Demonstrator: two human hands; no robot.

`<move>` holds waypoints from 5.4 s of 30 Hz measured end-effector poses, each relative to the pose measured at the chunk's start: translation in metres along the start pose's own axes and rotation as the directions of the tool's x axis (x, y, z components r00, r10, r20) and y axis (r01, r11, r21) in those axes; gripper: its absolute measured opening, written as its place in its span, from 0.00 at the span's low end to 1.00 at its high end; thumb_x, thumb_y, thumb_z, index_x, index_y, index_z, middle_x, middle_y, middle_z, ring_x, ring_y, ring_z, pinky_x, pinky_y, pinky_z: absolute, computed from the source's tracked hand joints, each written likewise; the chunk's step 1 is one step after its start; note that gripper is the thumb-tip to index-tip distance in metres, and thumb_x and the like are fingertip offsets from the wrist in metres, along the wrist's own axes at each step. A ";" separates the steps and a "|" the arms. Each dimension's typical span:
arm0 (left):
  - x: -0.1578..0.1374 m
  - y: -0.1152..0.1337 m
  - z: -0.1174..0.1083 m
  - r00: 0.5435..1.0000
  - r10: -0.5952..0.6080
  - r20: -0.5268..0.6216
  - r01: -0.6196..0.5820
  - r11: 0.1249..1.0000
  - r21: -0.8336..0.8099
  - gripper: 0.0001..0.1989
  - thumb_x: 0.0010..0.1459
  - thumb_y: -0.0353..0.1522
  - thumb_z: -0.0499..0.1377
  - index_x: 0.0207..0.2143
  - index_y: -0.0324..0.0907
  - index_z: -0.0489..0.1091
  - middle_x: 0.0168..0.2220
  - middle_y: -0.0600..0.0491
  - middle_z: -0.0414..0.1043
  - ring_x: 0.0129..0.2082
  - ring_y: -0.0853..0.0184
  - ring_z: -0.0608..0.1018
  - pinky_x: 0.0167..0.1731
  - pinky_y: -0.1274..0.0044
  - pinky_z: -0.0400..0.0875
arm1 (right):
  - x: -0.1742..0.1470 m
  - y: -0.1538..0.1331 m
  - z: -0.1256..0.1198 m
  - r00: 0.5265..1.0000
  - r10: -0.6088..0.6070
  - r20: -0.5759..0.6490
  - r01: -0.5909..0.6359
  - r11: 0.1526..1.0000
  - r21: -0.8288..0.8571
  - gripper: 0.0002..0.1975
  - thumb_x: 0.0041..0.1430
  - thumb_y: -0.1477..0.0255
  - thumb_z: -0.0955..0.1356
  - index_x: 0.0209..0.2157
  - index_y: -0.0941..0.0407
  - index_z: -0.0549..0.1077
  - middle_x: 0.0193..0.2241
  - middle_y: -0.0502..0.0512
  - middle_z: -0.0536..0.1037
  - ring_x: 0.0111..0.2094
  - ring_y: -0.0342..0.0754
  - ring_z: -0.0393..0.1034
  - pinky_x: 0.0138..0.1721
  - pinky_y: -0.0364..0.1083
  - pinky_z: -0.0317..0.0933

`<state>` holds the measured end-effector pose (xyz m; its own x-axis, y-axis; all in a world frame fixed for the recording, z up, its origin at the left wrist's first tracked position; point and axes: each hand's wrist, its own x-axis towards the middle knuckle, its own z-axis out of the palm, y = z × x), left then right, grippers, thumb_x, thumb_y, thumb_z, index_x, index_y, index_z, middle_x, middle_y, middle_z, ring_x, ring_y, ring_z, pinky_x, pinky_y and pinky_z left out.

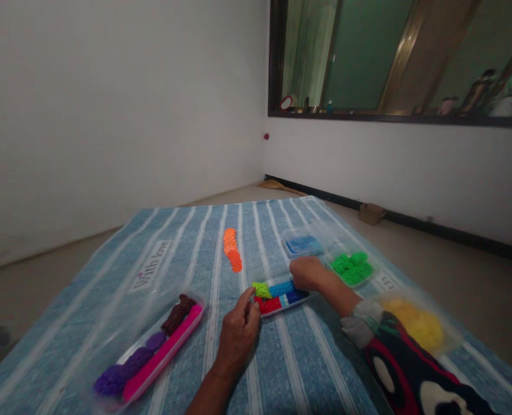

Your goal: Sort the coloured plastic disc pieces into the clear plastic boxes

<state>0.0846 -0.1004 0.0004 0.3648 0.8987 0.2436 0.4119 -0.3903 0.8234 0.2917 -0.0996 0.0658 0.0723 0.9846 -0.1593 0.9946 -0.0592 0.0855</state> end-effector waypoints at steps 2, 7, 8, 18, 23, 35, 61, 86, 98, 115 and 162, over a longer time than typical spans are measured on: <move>0.001 0.000 -0.001 1.000 -0.002 0.001 0.002 1.000 0.014 0.27 0.58 0.43 0.48 0.51 0.34 0.68 0.21 0.55 0.72 0.23 0.65 0.75 0.27 0.75 0.69 | 0.000 -0.001 -0.001 1.000 0.004 -0.010 -0.004 1.000 -0.004 0.15 0.53 0.75 0.67 0.42 0.63 0.77 0.38 0.72 0.79 0.41 0.58 0.75 0.37 0.48 0.67; 0.006 0.000 -0.004 1.000 -0.027 0.010 0.026 0.999 0.039 0.30 0.57 0.46 0.48 0.51 0.33 0.68 0.20 0.54 0.72 0.22 0.64 0.75 0.28 0.74 0.69 | -0.006 -0.004 -0.010 0.998 0.036 -0.057 -0.034 0.999 0.030 0.13 0.54 0.76 0.65 0.40 0.63 0.77 0.37 0.70 0.79 0.40 0.57 0.76 0.36 0.47 0.66; 0.007 -0.001 -0.004 0.999 -0.032 0.008 0.032 0.998 0.045 0.30 0.56 0.47 0.48 0.51 0.33 0.68 0.20 0.54 0.72 0.22 0.63 0.75 0.28 0.74 0.69 | -0.010 -0.007 -0.011 0.995 0.046 -0.085 -0.043 0.998 0.042 0.13 0.54 0.77 0.65 0.39 0.62 0.77 0.37 0.70 0.79 0.40 0.57 0.76 0.35 0.47 0.66; 0.012 -0.005 -0.005 0.999 -0.033 -0.007 0.033 0.998 0.051 0.32 0.52 0.52 0.50 0.49 0.37 0.70 0.18 0.57 0.72 0.19 0.65 0.75 0.25 0.76 0.70 | -0.033 -0.045 0.031 0.763 0.017 -0.647 0.148 0.969 0.200 0.11 0.62 0.72 0.60 0.29 0.56 0.71 0.25 0.53 0.76 0.28 0.46 0.70 0.31 0.44 0.57; 0.011 -0.004 -0.007 0.998 -0.067 -0.003 0.068 0.997 0.047 0.34 0.51 0.53 0.51 0.49 0.38 0.70 0.18 0.56 0.73 0.19 0.64 0.76 0.24 0.75 0.70 | -0.018 -0.020 0.049 0.532 0.223 -0.817 0.115 0.936 0.331 0.10 0.61 0.76 0.60 0.31 0.57 0.72 0.29 0.56 0.74 0.35 0.49 0.67 0.40 0.48 0.58; 0.009 0.001 -0.007 0.993 -0.121 0.011 0.120 0.991 0.065 0.34 0.53 0.52 0.50 0.51 0.36 0.69 0.17 0.56 0.70 0.20 0.64 0.75 0.25 0.74 0.69 | -0.015 -0.016 0.079 0.473 0.534 -0.701 0.382 0.592 0.709 0.12 0.58 0.72 0.63 0.44 0.57 0.72 0.42 0.60 0.75 0.47 0.50 0.68 0.51 0.51 0.61; 0.002 0.000 -0.004 0.994 -0.111 -0.012 0.110 0.992 -0.067 0.30 0.54 0.48 0.53 0.51 0.34 0.68 0.17 0.58 0.68 0.20 0.66 0.73 0.26 0.74 0.68 | -0.011 -0.008 0.087 0.761 0.593 -0.264 0.319 0.013 0.948 0.26 0.60 0.62 0.61 0.56 0.62 0.62 0.53 0.67 0.71 0.55 0.53 0.66 0.55 0.52 0.60; 0.006 0.007 -0.010 0.972 -0.209 -0.105 0.194 0.971 -0.138 0.31 0.49 0.49 0.56 0.48 0.35 0.71 0.14 0.60 0.65 0.16 0.68 0.70 0.21 0.76 0.66 | -0.011 -0.010 0.087 0.725 0.659 -0.202 0.353 -0.103 0.930 0.27 0.52 0.55 0.67 0.48 0.59 0.73 0.47 0.61 0.76 0.49 0.56 0.70 0.51 0.52 0.61; 0.014 0.009 -0.017 0.965 -0.220 -0.139 0.205 0.971 -0.120 0.28 0.48 0.46 0.56 0.46 0.35 0.71 0.19 0.57 0.69 0.18 0.68 0.71 0.22 0.76 0.67 | -0.010 -0.010 0.089 0.720 0.662 -0.208 0.353 -0.092 0.931 0.27 0.52 0.54 0.67 0.47 0.59 0.73 0.46 0.61 0.77 0.49 0.56 0.70 0.51 0.52 0.61; 0.086 0.015 -0.065 0.972 -0.156 -0.173 0.218 0.871 0.440 0.17 0.55 0.34 0.52 0.43 0.39 0.74 0.37 0.49 0.79 0.37 0.64 0.79 0.35 0.77 0.71 | -0.017 -0.009 0.093 0.750 0.637 -0.176 0.310 -0.104 0.945 0.32 0.51 0.50 0.66 0.48 0.60 0.73 0.45 0.63 0.77 0.48 0.58 0.70 0.51 0.55 0.61; 0.177 -0.027 -0.036 0.915 -0.366 0.171 0.093 0.603 0.792 0.29 0.35 0.35 0.69 0.45 0.42 0.72 0.47 0.44 0.74 0.49 0.56 0.75 0.42 0.76 0.69 | -0.013 -0.005 0.101 0.770 0.616 -0.168 0.310 -0.130 0.942 0.29 0.52 0.53 0.67 0.48 0.58 0.71 0.45 0.61 0.78 0.47 0.56 0.71 0.51 0.54 0.62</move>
<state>0.1084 0.0768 0.0398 0.3256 0.9307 -0.1668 0.9440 -0.3100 0.1132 0.2930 -0.1291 -0.0320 0.6553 0.7493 0.0957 -0.0364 0.1578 -0.9868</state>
